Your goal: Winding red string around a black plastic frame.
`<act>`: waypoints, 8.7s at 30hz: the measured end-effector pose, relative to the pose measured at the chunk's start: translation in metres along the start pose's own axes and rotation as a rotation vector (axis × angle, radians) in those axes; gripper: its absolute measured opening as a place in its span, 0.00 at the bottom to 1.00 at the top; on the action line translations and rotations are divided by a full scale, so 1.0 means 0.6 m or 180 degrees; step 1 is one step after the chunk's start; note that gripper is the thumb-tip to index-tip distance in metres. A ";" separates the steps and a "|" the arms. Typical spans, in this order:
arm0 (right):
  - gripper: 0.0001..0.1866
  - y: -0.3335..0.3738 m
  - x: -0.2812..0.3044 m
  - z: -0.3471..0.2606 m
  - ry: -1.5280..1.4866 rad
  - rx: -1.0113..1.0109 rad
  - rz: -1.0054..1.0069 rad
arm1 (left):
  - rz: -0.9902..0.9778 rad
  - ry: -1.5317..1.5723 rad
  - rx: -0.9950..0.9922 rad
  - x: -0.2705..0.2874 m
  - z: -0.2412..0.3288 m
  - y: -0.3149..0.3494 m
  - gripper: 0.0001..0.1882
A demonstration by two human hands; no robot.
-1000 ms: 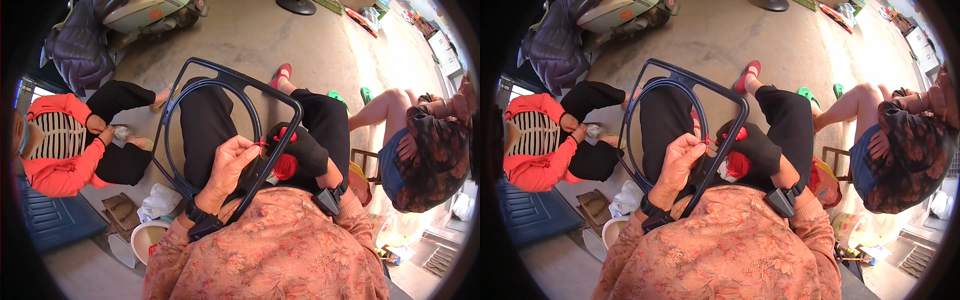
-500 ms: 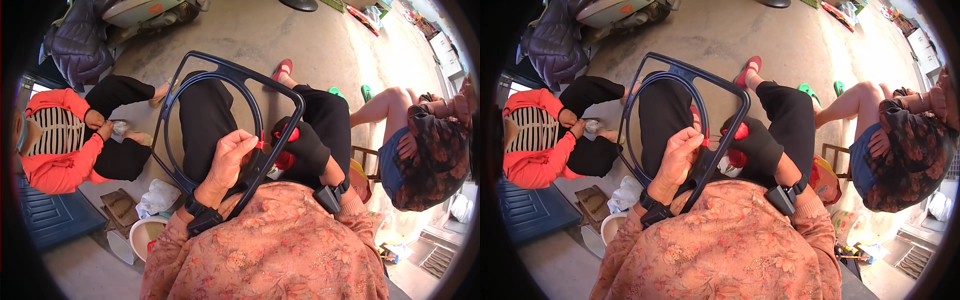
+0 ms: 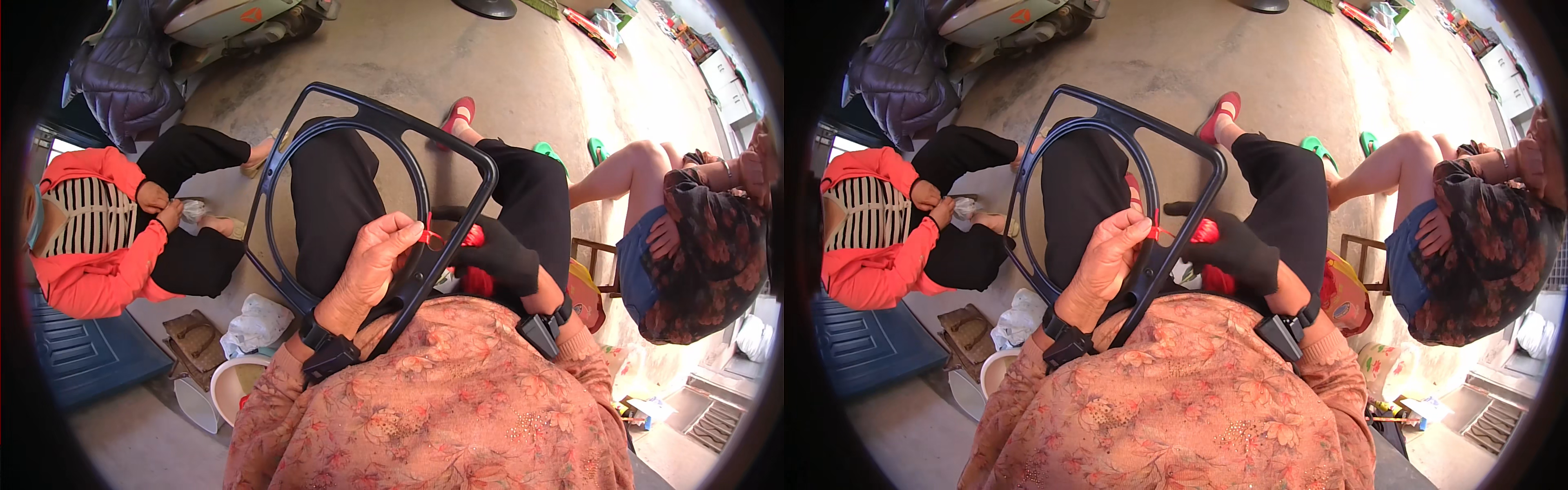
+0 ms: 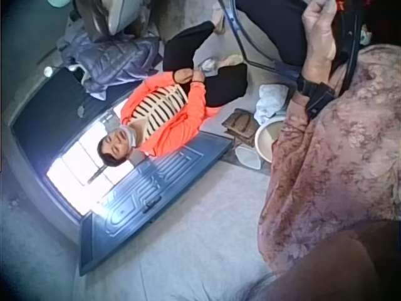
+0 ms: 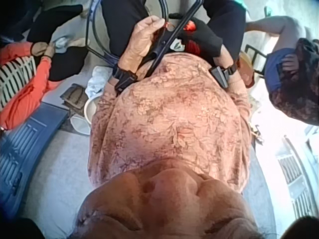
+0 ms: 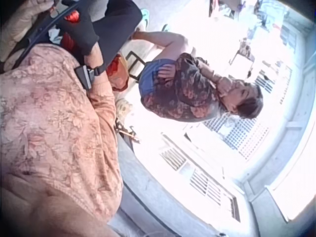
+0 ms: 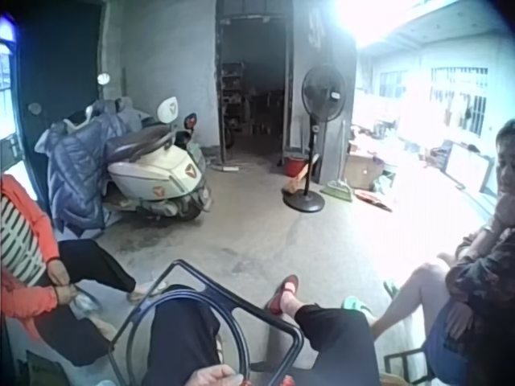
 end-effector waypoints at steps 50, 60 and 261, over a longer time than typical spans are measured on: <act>0.21 0.195 0.210 0.067 -0.2606 0.0851 0.2388 | -0.0041 0.0013 0.0139 0.000 0.012 0.017 0.09; 0.12 0.274 0.352 0.192 -0.3514 0.1361 0.2474 | -0.0056 0.0119 -0.0177 -0.009 0.048 0.032 0.07; 0.14 -0.088 0.052 -0.054 -0.1023 0.1180 0.1655 | -0.0388 0.0142 0.0556 -0.029 -0.015 0.005 0.10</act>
Point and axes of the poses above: each hand's wrist, its own y-axis away from the middle knuckle, its own x-axis out of the back of the hand, z = x × y, the point moved 7 cm from there along -y, towards the middle knuckle, and after that the axes turned 6 degrees about -x, right-handed, at the moved point
